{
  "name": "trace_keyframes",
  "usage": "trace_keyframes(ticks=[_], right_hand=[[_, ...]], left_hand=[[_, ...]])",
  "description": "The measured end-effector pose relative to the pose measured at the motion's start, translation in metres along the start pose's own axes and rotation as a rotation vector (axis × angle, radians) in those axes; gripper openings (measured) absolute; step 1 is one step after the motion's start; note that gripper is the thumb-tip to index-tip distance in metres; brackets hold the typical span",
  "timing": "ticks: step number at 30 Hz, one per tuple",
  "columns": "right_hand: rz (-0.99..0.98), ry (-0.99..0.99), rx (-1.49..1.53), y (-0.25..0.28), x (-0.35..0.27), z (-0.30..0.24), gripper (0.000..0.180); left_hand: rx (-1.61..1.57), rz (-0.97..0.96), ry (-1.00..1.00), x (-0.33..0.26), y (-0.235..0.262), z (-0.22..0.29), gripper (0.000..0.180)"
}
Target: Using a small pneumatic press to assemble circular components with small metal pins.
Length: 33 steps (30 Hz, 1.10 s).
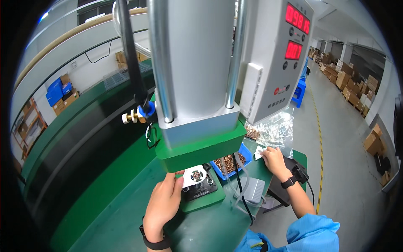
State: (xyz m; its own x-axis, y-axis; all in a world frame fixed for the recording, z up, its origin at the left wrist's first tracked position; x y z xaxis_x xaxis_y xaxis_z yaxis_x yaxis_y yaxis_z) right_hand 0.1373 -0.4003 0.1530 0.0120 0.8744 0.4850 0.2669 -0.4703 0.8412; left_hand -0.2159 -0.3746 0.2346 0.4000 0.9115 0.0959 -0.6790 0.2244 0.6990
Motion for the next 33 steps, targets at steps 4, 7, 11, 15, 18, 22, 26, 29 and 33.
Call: trace_keyframes(ticks=[4, 7, 11, 15, 18, 22, 26, 29, 33], right_hand=[[0.059, 0.002, 0.089, 0.005, -0.006, 0.002, 0.006], [0.114, -0.009, 0.145, 0.007, -0.013, 0.012, 0.004], [0.131, -0.04, 0.182, 0.008, -0.013, 0.021, 0.005], [0.104, -0.201, 0.32, 0.007, -0.012, 0.034, 0.009], [0.035, -0.292, 0.419, -0.003, -0.005, 0.046, 0.012], [-0.061, -0.103, -0.021, 0.012, 0.003, -0.004, 0.027], [-0.069, -0.068, 0.066, 0.041, 0.008, -0.052, 0.037], [0.032, 0.045, 0.172, 0.064, -0.01, -0.062, 0.046], [-0.046, 0.212, 0.254, 0.035, -0.015, -0.086, 0.034]], left_hand=[[-0.165, 0.091, -0.027, 0.009, 0.003, -0.01, 0.022], [-0.352, 0.163, 0.033, 0.008, 0.011, -0.01, 0.023], [-0.382, 0.264, 0.175, -0.01, 0.063, -0.037, 0.02], [-0.338, 0.683, 0.329, -0.02, 0.093, -0.124, 0.045], [0.3, 0.783, 0.531, -0.027, 0.095, -0.189, 0.068], [0.114, 0.417, 0.53, -0.02, 0.085, -0.143, 0.058], [0.305, 0.342, 0.401, -0.03, 0.087, -0.105, 0.045], [0.268, 0.096, 0.255, -0.022, 0.062, -0.081, 0.044], [0.297, 0.146, 0.409, -0.04, 0.059, -0.087, 0.042]])
Point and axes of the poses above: each hand's wrist, its own x-axis towards the middle knuckle, its own y-axis out of the back of the hand, z = x × y, the point moved 8 cm from there along x, towards the middle knuckle, and after that the axes turned 13 degrees about x, right-handed, at the moved point
